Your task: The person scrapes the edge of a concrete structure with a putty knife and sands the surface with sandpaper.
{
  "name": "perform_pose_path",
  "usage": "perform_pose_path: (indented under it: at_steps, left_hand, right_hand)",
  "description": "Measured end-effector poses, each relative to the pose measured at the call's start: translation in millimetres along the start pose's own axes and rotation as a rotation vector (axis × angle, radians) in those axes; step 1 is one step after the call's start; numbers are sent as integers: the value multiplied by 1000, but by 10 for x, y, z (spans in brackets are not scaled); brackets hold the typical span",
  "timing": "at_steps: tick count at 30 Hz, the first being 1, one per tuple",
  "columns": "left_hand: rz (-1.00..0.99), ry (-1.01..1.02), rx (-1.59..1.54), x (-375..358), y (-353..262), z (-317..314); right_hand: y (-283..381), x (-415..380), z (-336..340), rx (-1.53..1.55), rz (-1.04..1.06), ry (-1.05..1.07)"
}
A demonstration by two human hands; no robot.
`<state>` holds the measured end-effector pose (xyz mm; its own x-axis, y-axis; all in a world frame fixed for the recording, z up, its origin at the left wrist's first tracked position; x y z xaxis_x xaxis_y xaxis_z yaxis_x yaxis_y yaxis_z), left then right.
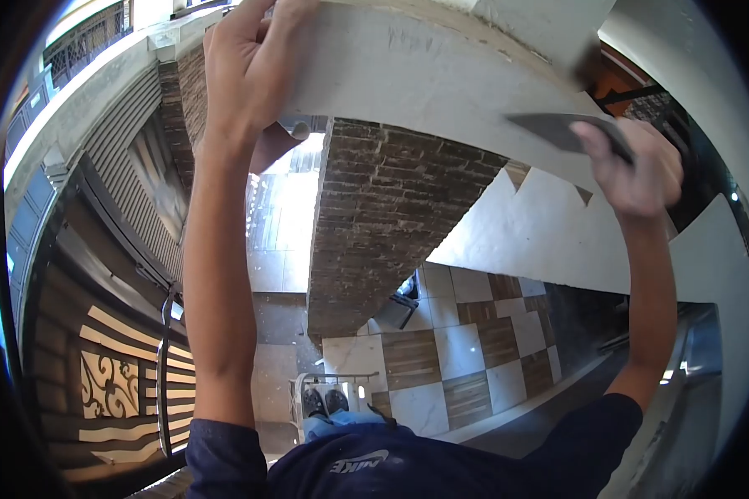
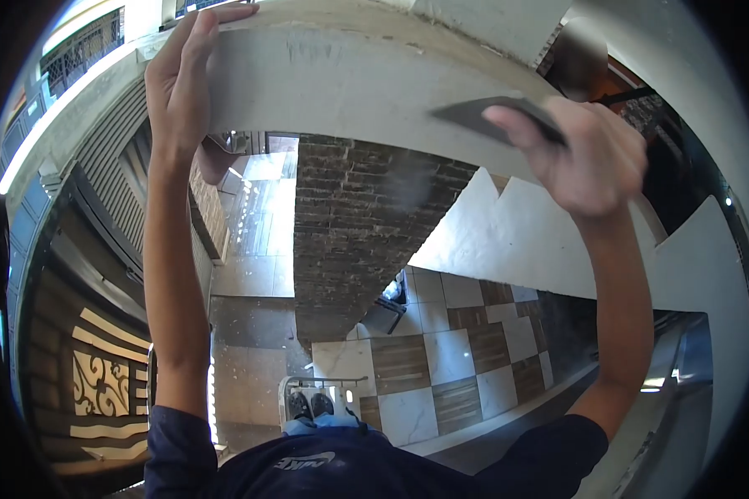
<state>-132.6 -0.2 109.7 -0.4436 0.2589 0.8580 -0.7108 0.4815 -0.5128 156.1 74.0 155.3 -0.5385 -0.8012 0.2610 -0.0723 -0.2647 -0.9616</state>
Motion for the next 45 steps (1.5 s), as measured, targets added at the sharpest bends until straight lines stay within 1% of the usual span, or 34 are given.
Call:
perform_pose_path:
  at_steps: [1, 2, 4, 5, 7, 8, 9, 12, 14, 15, 16, 18, 19, 20, 21, 24, 26, 28, 29, 30, 32, 33, 34, 35, 36, 38, 40, 41, 42, 44, 45]
  left_hand:
    - [7, -15, 9, -10, 24, 2]
    - [17, -26, 11, -26, 50, -2]
    - [30, -37, 14, -57, 65, 1]
    - [31, -43, 19, -70, 65, 3]
    - [25, -61, 21, -69, 65, 27]
    - [22, -64, 23, -67, 67, 31]
    - [20, -65, 27, -62, 64, 39]
    - [19, -67, 32, -71, 45, 57]
    - [25, -64, 30, -90, 44, 61]
    - [27, -64, 37, -96, 48, 68]
    - [26, -70, 38, -96, 48, 61]
    - [19, -81, 42, -93, 41, 72]
    - [16, -86, 47, -89, 38, 76]
    - [15, -90, 49, -93, 38, 79]
    - [14, -92, 48, -83, 38, 75]
    - [21, -102, 55, -101, 40, 72]
    - [35, -114, 67, -156, 34, 94]
    - [61, -140, 88, -314, 51, 133]
    - [70, -168, 106, -391, 50, 147]
    - [98, -252, 153, -586, 48, 208]
    - [111, -448, 308, -707, -70, 391]
    - [-2, -515, 430, -557, -180, 519]
    - [-56, -543, 494, -409, -165, 599]
    - [-109, -574, 559, -264, -147, 677]
    - [-349, -611, 668, -183, -179, 678]
    - [-580, -627, 769, -338, -231, 597]
    - [-99, -340, 780, -399, 46, 548]
    - [27, -261, 850, -501, 87, 535]
    - [33, -251, 844, -604, 59, 533]
    - [128, -183, 622, -716, 129, 534]
    - [32, -335, 454, -773, -11, 514]
  right_hand:
    - [93, -49, -93, 34, 19, 102]
    - [211, -144, -137, 36, 21, 111]
    - [607, -347, -400, 319, 200, 372]
    - [618, -308, -371, 319, 208, 377]
    - [338, -125, -231, 283, -6, 165]
    - [257, -50, -212, 287, 5, 155]
    - [95, 29, -57, 223, -45, 22]
    - [-61, 85, 34, 116, -71, -153]
    - [292, 40, -328, 323, 97, 123]
    - [513, -105, -431, 352, 162, 171]
    - [552, -117, -418, 350, 166, 170]
    - [501, -85, -406, 351, 92, 170]
    - [334, 93, -266, 305, 8, 100]
    - [235, 197, -221, 304, 10, 90]
    - [90, 269, -98, 210, -40, -14]
    - [41, 448, -43, 93, -30, -114]
    - [326, 374, -324, 141, 106, -20]
    - [735, 49, -651, 253, 181, 142]
    - [788, 6, -674, 257, 163, 147]
    - [723, 55, -599, 234, 117, 112]
    - [402, 336, -332, 206, 7, -22]
    - [297, 438, -238, 193, -23, -84]
    - [192, 536, -144, 181, -54, -147]
    - [162, 613, -126, 92, -46, -109]
    - [168, 643, -132, 3, -39, -68]
    - [226, 582, -168, 90, -15, -122]
    - [264, 534, -166, 137, -27, -121]
    - [247, 503, -205, 170, -33, -48]
    - [236, 478, -230, 199, -39, 23]
    - [212, 505, -152, 192, 10, 15]
    - [158, 514, -52, 180, -1, -86]
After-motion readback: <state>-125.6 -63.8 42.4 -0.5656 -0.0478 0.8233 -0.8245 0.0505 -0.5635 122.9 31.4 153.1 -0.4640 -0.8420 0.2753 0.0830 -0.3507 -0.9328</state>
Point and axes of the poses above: each hand's wrist, its own x-axis towards the middle knuckle, its own z-axis out of the back of the hand, y = z × x, the point moved 8 cm from there along x, towards the middle knuckle, and after that the axes turned 11 degrees about z, right-handed, at the moved point
